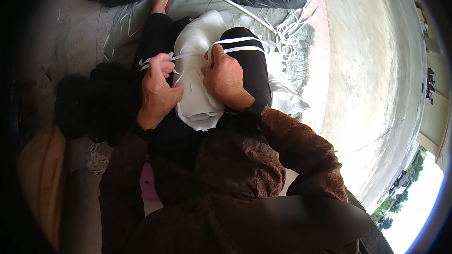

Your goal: The recorder is lacing white shoe uppers by threading long white laces through the eyelets while sitting on the floor.

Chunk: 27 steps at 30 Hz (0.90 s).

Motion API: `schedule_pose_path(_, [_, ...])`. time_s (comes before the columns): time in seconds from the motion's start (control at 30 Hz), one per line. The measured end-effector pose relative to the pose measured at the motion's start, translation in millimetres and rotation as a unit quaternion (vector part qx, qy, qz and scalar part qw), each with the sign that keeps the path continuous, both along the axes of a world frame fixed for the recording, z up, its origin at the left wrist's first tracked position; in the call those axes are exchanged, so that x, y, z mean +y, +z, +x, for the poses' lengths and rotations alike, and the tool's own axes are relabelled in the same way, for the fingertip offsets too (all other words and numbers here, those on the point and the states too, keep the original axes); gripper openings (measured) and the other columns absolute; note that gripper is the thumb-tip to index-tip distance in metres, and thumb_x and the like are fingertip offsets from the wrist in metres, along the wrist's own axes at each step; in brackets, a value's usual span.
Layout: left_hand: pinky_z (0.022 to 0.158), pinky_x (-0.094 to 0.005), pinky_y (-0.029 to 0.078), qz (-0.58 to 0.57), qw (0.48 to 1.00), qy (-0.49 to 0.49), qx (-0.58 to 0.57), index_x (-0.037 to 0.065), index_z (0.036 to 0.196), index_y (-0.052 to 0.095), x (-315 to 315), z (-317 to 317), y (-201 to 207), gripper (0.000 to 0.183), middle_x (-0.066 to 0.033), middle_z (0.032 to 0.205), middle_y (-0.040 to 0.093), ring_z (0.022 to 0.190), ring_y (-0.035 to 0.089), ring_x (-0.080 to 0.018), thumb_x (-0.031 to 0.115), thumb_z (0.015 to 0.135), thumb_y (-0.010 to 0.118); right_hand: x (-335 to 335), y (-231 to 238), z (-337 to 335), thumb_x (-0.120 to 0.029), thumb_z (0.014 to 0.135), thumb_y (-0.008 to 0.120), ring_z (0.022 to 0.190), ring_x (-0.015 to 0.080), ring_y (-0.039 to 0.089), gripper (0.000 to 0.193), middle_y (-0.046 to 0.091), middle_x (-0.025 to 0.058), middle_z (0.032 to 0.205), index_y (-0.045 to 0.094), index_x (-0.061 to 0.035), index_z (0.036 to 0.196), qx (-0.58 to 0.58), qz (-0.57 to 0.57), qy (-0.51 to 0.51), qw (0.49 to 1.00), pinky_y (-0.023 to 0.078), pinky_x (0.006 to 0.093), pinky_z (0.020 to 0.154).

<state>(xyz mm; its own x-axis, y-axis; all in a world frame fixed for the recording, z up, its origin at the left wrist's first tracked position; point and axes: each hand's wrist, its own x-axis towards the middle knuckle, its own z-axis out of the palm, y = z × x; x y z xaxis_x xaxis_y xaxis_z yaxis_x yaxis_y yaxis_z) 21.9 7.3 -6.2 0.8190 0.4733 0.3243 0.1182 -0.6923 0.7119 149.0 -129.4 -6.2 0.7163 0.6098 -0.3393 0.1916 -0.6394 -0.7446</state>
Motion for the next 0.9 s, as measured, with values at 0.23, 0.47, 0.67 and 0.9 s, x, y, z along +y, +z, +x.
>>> schedule_pose_path(0.23, [0.075, -0.0379, 0.057, -0.054, 0.994, -0.016, 0.09, -0.001, 0.131, 0.047, -7.3, -13.3, 1.0, 0.065, -0.0198, 0.091, 0.071, 0.082, 0.071, -0.0329, -0.008, 0.069, 0.065, 3.6, 0.8, -18.2, -0.024, 0.059, 0.086, 0.116, 0.0432, 0.044, 0.095, 0.043, 0.0268, 0.123, 0.035, 0.0064, 0.133, -0.081, 0.029, 0.076, 0.993, 0.042, 0.047, 0.101])
schedule_pose_path(0.47, [0.069, -0.0411, 0.055, -0.024, 0.998, -0.03, 0.046, -0.002, 0.122, 0.053, -19.9, -8.9, -16.8, 0.058, -0.0174, 0.083, 0.069, 0.075, 0.068, -0.0356, -0.01, 0.066, 0.062, 17.8, -17.9, -30.9, -0.02, 0.06, 0.083, 0.117, 0.0428, 0.044, 0.09, 0.043, 0.0263, 0.126, 0.037, 0.007, 0.132, -0.12, -0.031, 0.07, 0.99, 0.04, 0.0458, 0.103])
schedule_pose_path(0.67, [0.07, -0.0434, 0.054, 0.007, 0.993, -0.054, 0.105, -0.004, 0.117, 0.052, -16.1, -19.6, -8.5, 0.052, -0.0188, 0.083, 0.067, 0.076, 0.068, -0.0373, -0.01, 0.066, 0.06, 10.0, -2.4, -41.4, -0.018, 0.061, 0.078, 0.118, 0.0425, 0.046, 0.087, 0.045, 0.0258, 0.126, 0.038, 0.0082, 0.133, -0.14, -0.048, 0.089, 0.985, 0.041, 0.0448, 0.101])
schedule_pose_path(0.9, [0.079, -0.0365, 0.056, -0.12, 0.989, -0.082, 0.032, 0.003, 0.116, 0.054, -18.5, -24.0, -23.4, 0.052, -0.0199, 0.096, 0.07, 0.086, 0.071, -0.0302, -0.016, 0.068, 0.052, 5.1, -12.2, -39.6, -0.015, 0.061, 0.078, 0.118, 0.0403, 0.047, 0.086, 0.045, 0.0237, 0.125, 0.039, 0.0079, 0.134, -0.148, -0.036, 0.091, 0.984, 0.042, 0.0449, 0.099])
